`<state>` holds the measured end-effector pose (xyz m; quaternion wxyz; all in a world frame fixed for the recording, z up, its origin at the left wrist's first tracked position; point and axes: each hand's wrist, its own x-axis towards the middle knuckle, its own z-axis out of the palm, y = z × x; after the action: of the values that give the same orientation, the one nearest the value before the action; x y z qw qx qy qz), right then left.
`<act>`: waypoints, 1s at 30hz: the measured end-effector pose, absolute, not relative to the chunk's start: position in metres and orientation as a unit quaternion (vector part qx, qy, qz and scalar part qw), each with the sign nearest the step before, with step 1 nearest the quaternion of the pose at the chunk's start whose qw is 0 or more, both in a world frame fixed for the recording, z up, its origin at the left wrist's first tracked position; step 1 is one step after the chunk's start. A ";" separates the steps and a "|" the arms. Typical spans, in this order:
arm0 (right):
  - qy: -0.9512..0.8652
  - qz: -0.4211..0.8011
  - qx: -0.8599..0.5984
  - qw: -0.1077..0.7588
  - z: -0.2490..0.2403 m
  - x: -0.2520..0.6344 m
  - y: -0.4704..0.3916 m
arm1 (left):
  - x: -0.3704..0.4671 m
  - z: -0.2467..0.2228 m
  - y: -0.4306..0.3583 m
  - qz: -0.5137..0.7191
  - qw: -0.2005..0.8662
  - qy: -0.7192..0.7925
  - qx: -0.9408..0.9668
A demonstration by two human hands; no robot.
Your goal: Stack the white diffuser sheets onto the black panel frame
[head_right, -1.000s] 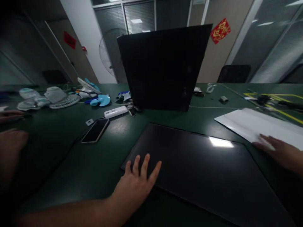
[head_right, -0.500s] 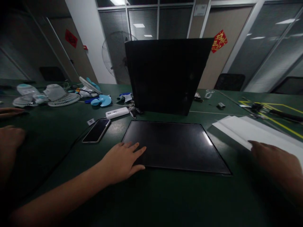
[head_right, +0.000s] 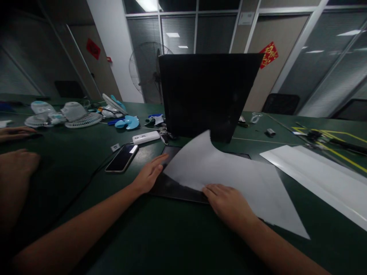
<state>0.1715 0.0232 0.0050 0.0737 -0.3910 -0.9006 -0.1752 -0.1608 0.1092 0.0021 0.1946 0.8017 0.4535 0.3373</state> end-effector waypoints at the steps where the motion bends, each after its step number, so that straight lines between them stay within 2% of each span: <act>1: -0.907 -0.159 -0.382 0.077 0.008 0.161 0.023 | -0.162 0.001 0.113 0.360 0.197 0.457 0.789; 3: -0.918 -0.133 -0.365 0.085 0.011 0.144 0.020 | -0.164 0.000 0.119 0.353 0.197 0.483 0.777; 8: -0.920 -0.091 -0.366 0.110 0.012 0.144 0.022 | -0.160 0.002 0.118 0.184 0.150 0.539 0.808; 11: -0.888 -0.130 -0.419 0.137 0.019 0.196 0.043 | -0.156 0.004 0.111 0.143 0.103 0.542 0.822; 14: -0.775 -0.204 -0.576 0.158 0.020 0.286 0.070 | -0.154 0.008 0.105 0.122 0.073 0.544 0.827; 17: -0.656 -0.231 -0.709 0.117 0.004 0.382 0.083 | -0.154 0.009 0.103 0.110 0.070 0.539 0.832; 21: -0.521 -0.114 -0.843 0.073 -0.025 0.459 0.074 | -0.157 0.003 0.108 0.117 0.085 0.531 0.835; 25: -0.514 -0.013 -0.857 0.048 -0.024 0.466 0.068 | -0.158 -0.002 0.112 0.116 0.082 0.530 0.836; 30: -0.534 -0.054 -0.843 0.017 -0.010 0.439 0.068 | -0.156 -0.002 0.111 0.104 0.072 0.531 0.838</act>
<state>0.4392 0.0679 -0.0096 0.0167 -0.8434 -0.5343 -0.0545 -0.1562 0.1109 -0.0018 0.0722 0.8376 0.5314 0.1042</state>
